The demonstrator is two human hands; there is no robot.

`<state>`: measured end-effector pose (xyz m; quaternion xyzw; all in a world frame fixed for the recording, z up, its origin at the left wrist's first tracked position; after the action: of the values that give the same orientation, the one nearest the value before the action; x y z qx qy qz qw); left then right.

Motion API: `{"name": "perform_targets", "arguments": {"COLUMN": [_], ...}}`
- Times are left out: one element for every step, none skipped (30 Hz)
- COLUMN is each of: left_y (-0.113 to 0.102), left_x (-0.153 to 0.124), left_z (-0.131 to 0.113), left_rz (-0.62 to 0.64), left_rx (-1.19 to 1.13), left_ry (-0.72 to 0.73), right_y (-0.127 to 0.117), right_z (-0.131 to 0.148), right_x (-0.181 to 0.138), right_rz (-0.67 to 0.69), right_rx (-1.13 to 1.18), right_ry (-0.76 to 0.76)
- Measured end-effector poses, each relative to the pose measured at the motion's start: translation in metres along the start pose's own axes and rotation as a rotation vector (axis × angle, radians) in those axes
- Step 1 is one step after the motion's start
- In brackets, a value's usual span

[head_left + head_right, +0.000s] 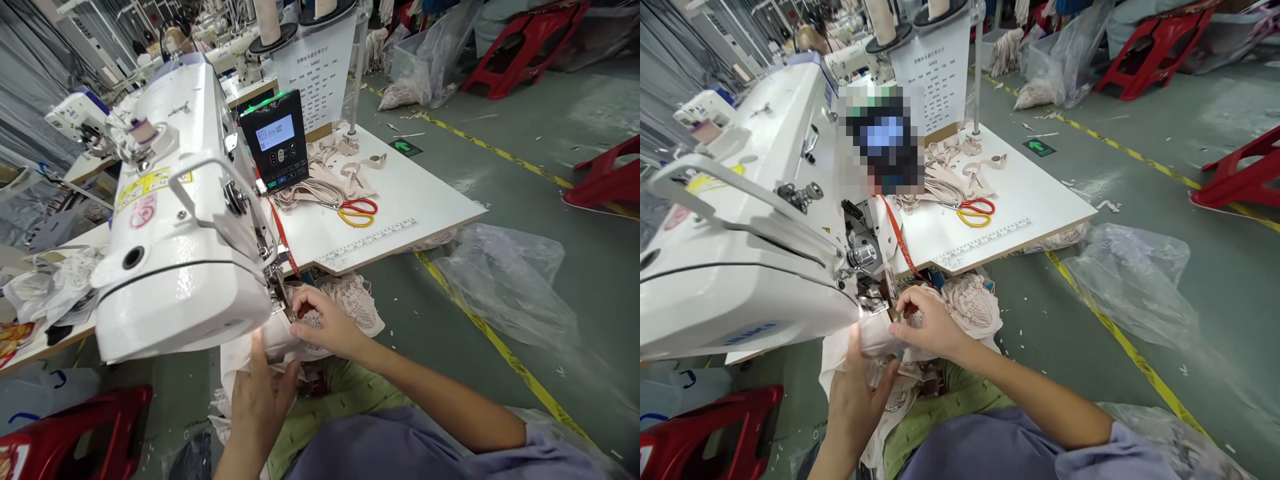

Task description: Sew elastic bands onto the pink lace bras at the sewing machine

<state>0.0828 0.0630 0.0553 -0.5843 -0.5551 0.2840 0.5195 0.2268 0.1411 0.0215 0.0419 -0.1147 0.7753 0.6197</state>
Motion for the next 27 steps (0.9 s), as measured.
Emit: {"name": "perform_targets", "arguments": {"left_y": [-0.001,0.0,0.002,0.006,0.009,0.012,0.014,0.017,0.02,0.025,0.031,0.038,0.043,0.048,0.052,0.054,0.054,0.052,0.046,0.038,0.027,0.016,0.006,-0.002,-0.007,-0.008,-0.007], "left_x": [-0.002,-0.004,-0.006,-0.008,-0.01,-0.014,-0.019,-0.026,-0.034,-0.042,-0.051,-0.06,-0.067,-0.072,-0.076,-0.077,-0.077,-0.075,-0.071,-0.066,-0.059,-0.053,-0.047,-0.041,-0.035,-0.03,-0.026], "left_z": [0.002,0.004,0.005,0.005,0.003,-0.002,-0.01,-0.019,-0.03,-0.04,-0.049,-0.056,-0.061,-0.064,-0.065,-0.065,-0.064,-0.061,-0.058,-0.053,-0.048,-0.044,-0.042,-0.041,-0.043,-0.046,-0.05], "left_rz": [-0.025,-0.033,-0.023,-0.004,0.006,0.003,-0.011,-0.031,-0.046,-0.044,-0.025,0.007,0.048,0.098,0.153,0.208,0.256,0.293,0.303,0.28,0.236,0.184,0.137,0.107,0.101,0.122,0.16], "left_rx": [0.029,0.049,0.055,0.05,0.045,0.043,0.045,0.048,0.05,0.034,0.002,-0.038,-0.094,-0.182,-0.304,-0.446,-0.584,-0.697,-0.764,-0.774,-0.747,-0.707,-0.668,-0.638,-0.615,-0.596,-0.583], "left_ry": [-0.018,-0.033,-0.045,-0.052,-0.053,-0.042,-0.022,0.002,0.026,0.043,0.053,0.058,0.06,0.057,0.046,0.034,0.024,0.017,0.013,0.015,0.02,0.028,0.038,0.053,0.078,0.105,0.139], "right_y": [0.0,0.001,0.002,0.003,0.004,0.005,0.006,0.007,0.008,0.009,0.008,0.006,0.003,-0.003,-0.009,-0.014,-0.018,-0.02,-0.021,-0.021,-0.02,-0.019,-0.016,-0.013,-0.01,-0.007,-0.005], "right_z": [0.001,0.001,0.002,0.002,0.001,0.0,-0.002,-0.004,-0.006,-0.007,-0.007,-0.006,-0.004,-0.003,-0.003,-0.002,-0.003,-0.003,-0.002,-0.001,0.0,0.003,0.005,0.008,0.011,0.015,0.018], "right_x": [-0.001,-0.002,-0.003,-0.006,-0.009,-0.012,-0.017,-0.023,-0.03,-0.037,-0.044,-0.05,-0.055,-0.06,-0.064,-0.067,-0.07,-0.072,-0.073,-0.074,-0.075,-0.075,-0.076,-0.076,-0.077,-0.077,-0.078], "right_rz": [-0.003,-0.005,-0.007,-0.005,-0.003,-0.001,0.0,0.003,0.012,0.026,0.035,0.04,0.036,0.025,0.011,0.002,0.005,0.016,0.032,0.05,0.069,0.089,0.113,0.139,0.165,0.19,0.212], "right_rx": [-0.012,-0.028,-0.048,-0.071,-0.095,-0.118,-0.135,-0.137,-0.122,-0.093,-0.058,-0.028,-0.011,-0.005,-0.002,0.008,0.029,0.056,0.082,0.099,0.107,0.107,0.102,0.094,0.079,0.059,0.031], "right_ry": [-0.001,-0.001,0.0,0.006,0.019,0.039,0.066,0.095,0.122,0.144,0.156,0.163,0.165,0.169,0.176,0.186,0.199,0.208,0.21,0.207,0.201,0.193,0.183,0.17,0.155,0.138,0.116]}}
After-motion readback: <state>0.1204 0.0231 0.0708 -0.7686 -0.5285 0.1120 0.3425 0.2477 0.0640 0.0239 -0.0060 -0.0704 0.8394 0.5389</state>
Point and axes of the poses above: each hand's wrist, its own x-axis towards the middle knuckle, its own y-axis out of the palm, z = x × y, the point moved 10 cm from there along x, towards the middle knuckle, and after that the axes turned 6 degrees about -x, right-handed, at the moved point
